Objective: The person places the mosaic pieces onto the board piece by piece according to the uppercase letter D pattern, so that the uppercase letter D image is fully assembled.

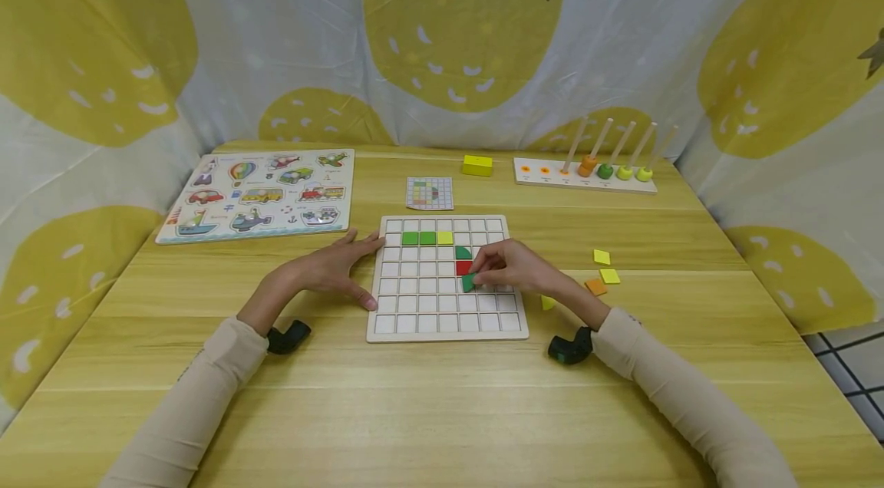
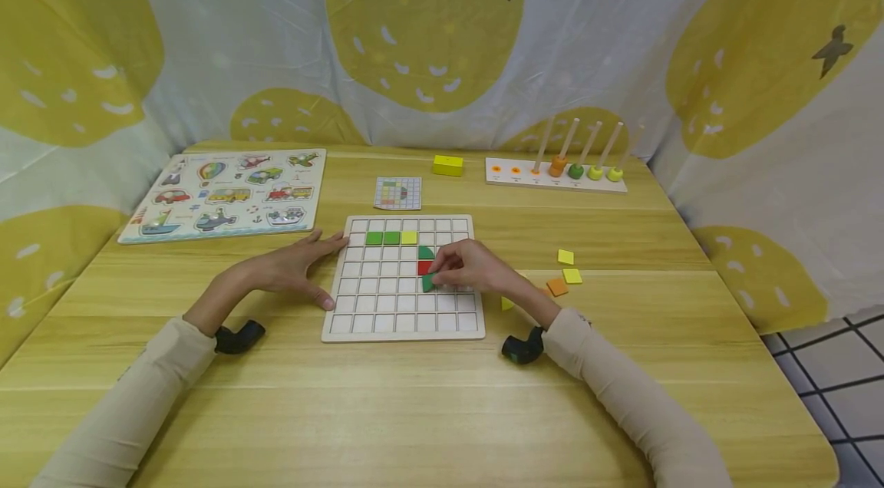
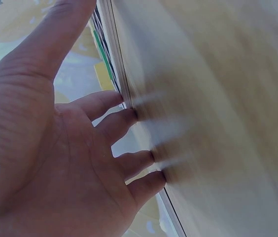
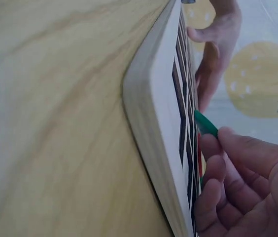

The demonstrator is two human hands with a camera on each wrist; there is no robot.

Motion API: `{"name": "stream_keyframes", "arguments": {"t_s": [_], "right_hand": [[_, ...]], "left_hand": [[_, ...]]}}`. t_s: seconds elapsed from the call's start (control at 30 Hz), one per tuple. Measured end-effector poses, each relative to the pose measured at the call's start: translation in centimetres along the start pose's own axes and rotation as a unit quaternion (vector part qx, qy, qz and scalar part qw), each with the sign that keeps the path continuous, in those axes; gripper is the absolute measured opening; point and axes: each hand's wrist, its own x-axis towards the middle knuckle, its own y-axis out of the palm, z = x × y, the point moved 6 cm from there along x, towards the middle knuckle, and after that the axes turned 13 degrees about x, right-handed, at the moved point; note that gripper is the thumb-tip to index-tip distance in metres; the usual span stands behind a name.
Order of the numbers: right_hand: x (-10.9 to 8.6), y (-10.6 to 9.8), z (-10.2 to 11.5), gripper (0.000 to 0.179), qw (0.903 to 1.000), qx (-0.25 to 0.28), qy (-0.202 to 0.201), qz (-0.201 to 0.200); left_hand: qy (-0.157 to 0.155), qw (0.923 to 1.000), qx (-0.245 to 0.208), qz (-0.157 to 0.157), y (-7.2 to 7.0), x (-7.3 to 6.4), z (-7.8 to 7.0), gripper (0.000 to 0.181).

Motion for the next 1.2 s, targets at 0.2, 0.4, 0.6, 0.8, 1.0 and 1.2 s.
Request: {"name": "stream_keyframes", "arguments": {"t_s": [0.2, 0.4, 0.6, 0.8, 1.0, 1.2], "right_hand": [[0.15, 0.33, 0.06, 0.007, 0.9995, -0.027, 0.004, -0.013], [0.04, 0.74, 0.87, 0.008, 0.9990, -0.042, -0.009, -0.013], [0.24, 0.71, 0.43, 0.008, 0.9984, -0.052, -0.016, -0.015], [0.13, 0.76, 0.58, 0.006, 0.9976, -0.066, -0.019, -0.006], [-0.15, 0.50, 0.77, 0.010, 0.9973, -0.071, -0.018, -0.004], [-0.24, 0.29, 0.82, 0.008, 0.9971, -0.076, -0.007, -0.006]], "left_hand": [[0.001, 1.0000, -0.001, -0.002, -0.02, -0.05, 0.02, 0.116], [0.003, 1.0000, 0.000, -0.004, -0.08, -0.09, -0.03, 0.116], [0.010, 0.9999, 0.002, -0.009, -0.12, -0.04, -0.08, 0.115], [0.009, 0.9999, 0.004, -0.011, -0.13, 0.00, -0.01, 0.115], [0.006, 1.0000, 0.002, -0.005, -0.06, 0.02, 0.00, 0.115], [0.006, 1.0000, 0.003, -0.003, -0.05, -0.06, 0.03, 0.116]]}}
